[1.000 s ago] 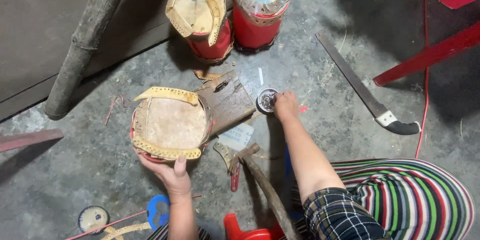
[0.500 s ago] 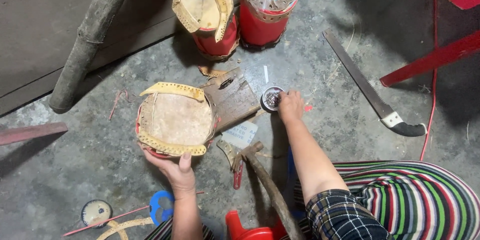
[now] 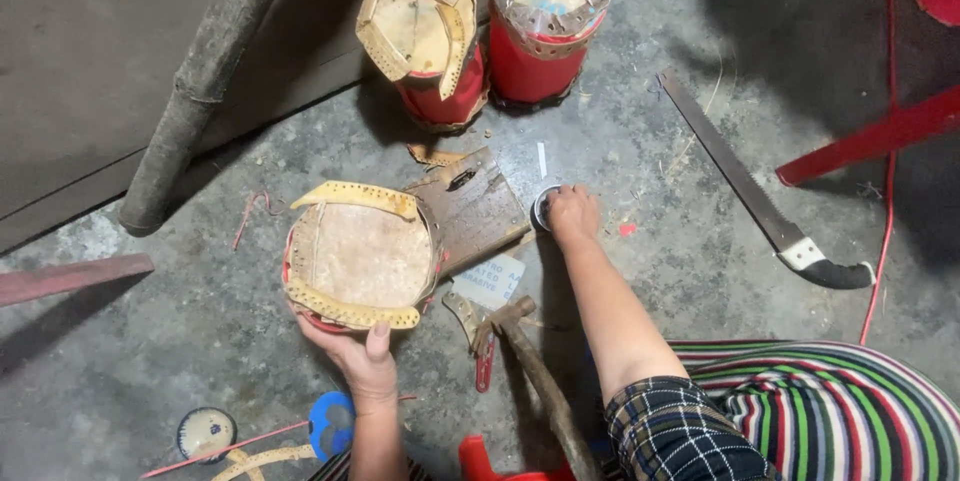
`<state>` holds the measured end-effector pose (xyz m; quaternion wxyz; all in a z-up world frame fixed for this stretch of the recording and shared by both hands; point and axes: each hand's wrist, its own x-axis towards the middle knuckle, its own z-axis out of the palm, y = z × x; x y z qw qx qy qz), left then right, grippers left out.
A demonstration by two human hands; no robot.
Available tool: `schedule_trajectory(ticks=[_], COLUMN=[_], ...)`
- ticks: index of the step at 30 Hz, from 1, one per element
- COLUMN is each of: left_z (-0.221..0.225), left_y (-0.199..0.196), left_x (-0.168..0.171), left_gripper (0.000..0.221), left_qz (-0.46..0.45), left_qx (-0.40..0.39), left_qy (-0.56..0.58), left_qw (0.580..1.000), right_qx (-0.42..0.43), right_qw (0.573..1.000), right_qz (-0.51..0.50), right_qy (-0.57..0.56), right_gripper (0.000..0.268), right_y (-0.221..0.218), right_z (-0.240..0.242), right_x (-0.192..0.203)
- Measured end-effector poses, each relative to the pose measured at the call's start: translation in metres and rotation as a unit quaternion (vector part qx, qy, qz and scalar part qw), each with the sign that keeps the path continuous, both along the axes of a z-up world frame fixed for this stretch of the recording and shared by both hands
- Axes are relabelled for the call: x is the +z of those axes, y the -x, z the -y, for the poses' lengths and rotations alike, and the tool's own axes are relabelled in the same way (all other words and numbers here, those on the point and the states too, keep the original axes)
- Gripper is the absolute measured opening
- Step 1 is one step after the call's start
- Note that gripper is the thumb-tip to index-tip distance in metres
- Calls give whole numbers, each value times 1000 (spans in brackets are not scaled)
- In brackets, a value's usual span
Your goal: The person is securing a decorative woven band onto the rim of a small drum by hammering in small nails.
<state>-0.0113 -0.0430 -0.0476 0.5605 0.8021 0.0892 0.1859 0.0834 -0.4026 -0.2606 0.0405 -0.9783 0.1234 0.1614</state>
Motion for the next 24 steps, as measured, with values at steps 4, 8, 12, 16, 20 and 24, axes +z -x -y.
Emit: schedule_trajectory(ticks=[4, 8, 12, 16, 20, 24], left_z=[3, 0, -1, -6, -10, -11], left_y=[-3, -1, -1, 0, 1, 0], left_x=[5, 1, -3, -13, -28, -21], left_gripper=[114, 117, 115, 117, 131, 130], left_qz=[-1, -8, 15, 4, -11, -3], left_qx=[4, 11, 10, 1, 22, 17], left_qy=[-2, -18, -25, 6, -15, -23], left_qw=[1000, 1000, 1000, 1000, 1000, 1000], right_qx=[45, -64, -72, -155, -90, -189], right_qw=[990, 998, 997, 982, 995, 974], right_qz=[130, 28, 13, -106, -30, -36], right_qy=[31, -4, 27, -13, -40, -121], right_gripper=[26, 24, 22, 39, 28, 26], right_y=[-1, -11, -5, -13, 3, 5], right_z=[-4, -20, -21, -22, -7, 3], right_x=[-26, -13, -19, -7, -18, -4])
